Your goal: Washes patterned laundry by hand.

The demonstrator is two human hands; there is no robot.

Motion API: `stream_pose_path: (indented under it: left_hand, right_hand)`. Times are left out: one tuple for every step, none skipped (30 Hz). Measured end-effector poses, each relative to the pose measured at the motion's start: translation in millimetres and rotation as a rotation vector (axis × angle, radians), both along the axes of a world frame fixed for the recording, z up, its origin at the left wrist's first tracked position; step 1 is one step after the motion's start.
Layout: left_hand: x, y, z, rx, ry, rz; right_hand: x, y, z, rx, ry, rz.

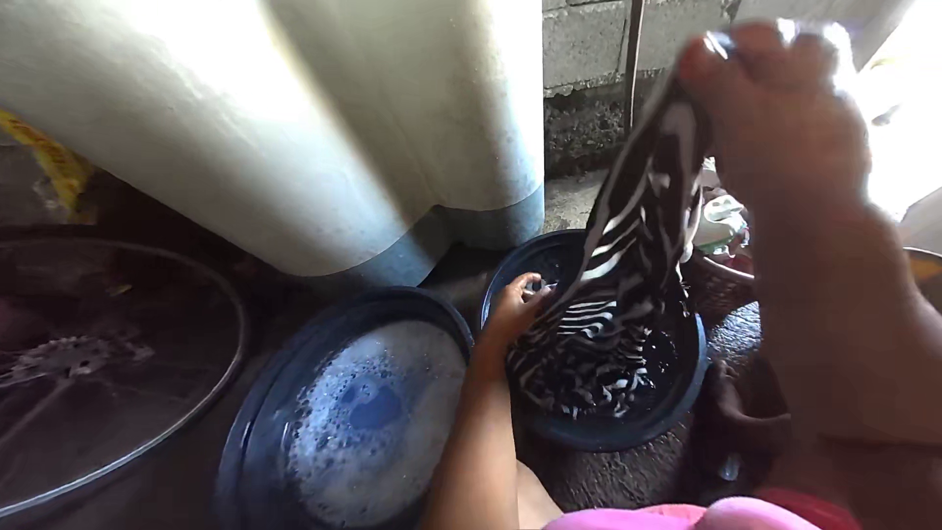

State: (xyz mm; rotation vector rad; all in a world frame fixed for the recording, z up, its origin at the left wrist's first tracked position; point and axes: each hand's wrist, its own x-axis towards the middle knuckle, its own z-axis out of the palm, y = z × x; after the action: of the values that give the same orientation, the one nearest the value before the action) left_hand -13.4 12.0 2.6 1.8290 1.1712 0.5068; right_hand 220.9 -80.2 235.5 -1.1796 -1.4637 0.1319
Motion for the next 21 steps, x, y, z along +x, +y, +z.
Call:
stream_pose_path:
  left_hand:
    - [1, -3, 6, -0.041, -0.074, 0.021]
    - [0, -6, 13, -0.066, -0.187, 0.041]
    - [-2, -9, 18, -0.06, -0.331, 0.028]
    - [-5, -11, 20, -0.018, -0.48, -0.024]
    - [-7, -11, 22, 0.033, -0.592, -0.105]
    - [-7, -12, 24, 0.072, -0.624, -0.162]
    - [-5, -12, 24, 0.088, -0.597, -0.184]
    - [1, -14, 21, 0.052, -0.569, -0.175]
    - [7, -15, 14, -0.011, -0.533, -0.147]
    - [14, -16, 7, -0.042, -0.46, -0.105]
    - [18, -18, 1, -0.035, -0.367, -0.087]
    - [21, -21, -1, -0.002, -0.283, -0.082]
    - [22, -23, 2, 0.028, -0.208, -0.079]
    - [22, -23, 8, 0.037, -0.145, -0.079]
    - [21, -22, 13, 0.033, -0.137, -0.065]
    - [20, -20, 13, 0.061, -0.185, -0.054]
    - [18, -17, 11, 0.088, -0.268, -0.052]
    - [17, -17, 10, 0.092, -0.349, -0.048]
    - [16, -17, 10, 0.075, -0.416, -0.039]
    - [15, -19, 13, 0.05, -0.461, -0.026]
    - [14, -19, 14, 0.037, -0.482, -0.015]
  right_hand:
    - [-8, 7, 10, 0.026, -0.061, 0.02]
    - [-16, 14, 14, 0.033, -0.147, 0.046]
    - [-24, 21, 12, 0.008, -0.26, 0.074]
    - [-32, 27, 3, -0.053, -0.391, 0.106]
    - [-40, 34, -12, -0.142, -0.51, 0.154]
    - [-47, 42, -32, -0.232, -0.599, 0.206]
    - [-54, 47, -54, -0.309, -0.647, 0.252]
    - [-60, 50, -76, -0.373, -0.661, 0.286]
    - [-65, 50, -97, -0.417, -0.645, 0.311]
    - [-69, 50, -115, -0.452, -0.608, 0.342]
    - [-71, 50, -129, -0.479, -0.565, 0.37]
    - [-70, 50, -141, -0.482, -0.502, 0.384]
    - [-66, 49, -151, -0.47, -0.402, 0.384]
    - [-58, 48, -160, -0.452, -0.277, 0.381]
    - [-49, 48, -171, -0.454, -0.16, 0.387]
    - [-40, 49, -186, -0.486, -0.083, 0.41]
    - [-32, 49, -207, -0.541, -0.034, 0.445]
    - [-27, 47, -232, -0.626, 0.004, 0.484]
    - [-26, 41, -257, -0.717, 0.018, 0.506]
    - [-25, 33, -278, -0.788, 0.014, 0.513]
    - [-25, 27, -295, -0.84, 0.001, 0.513]
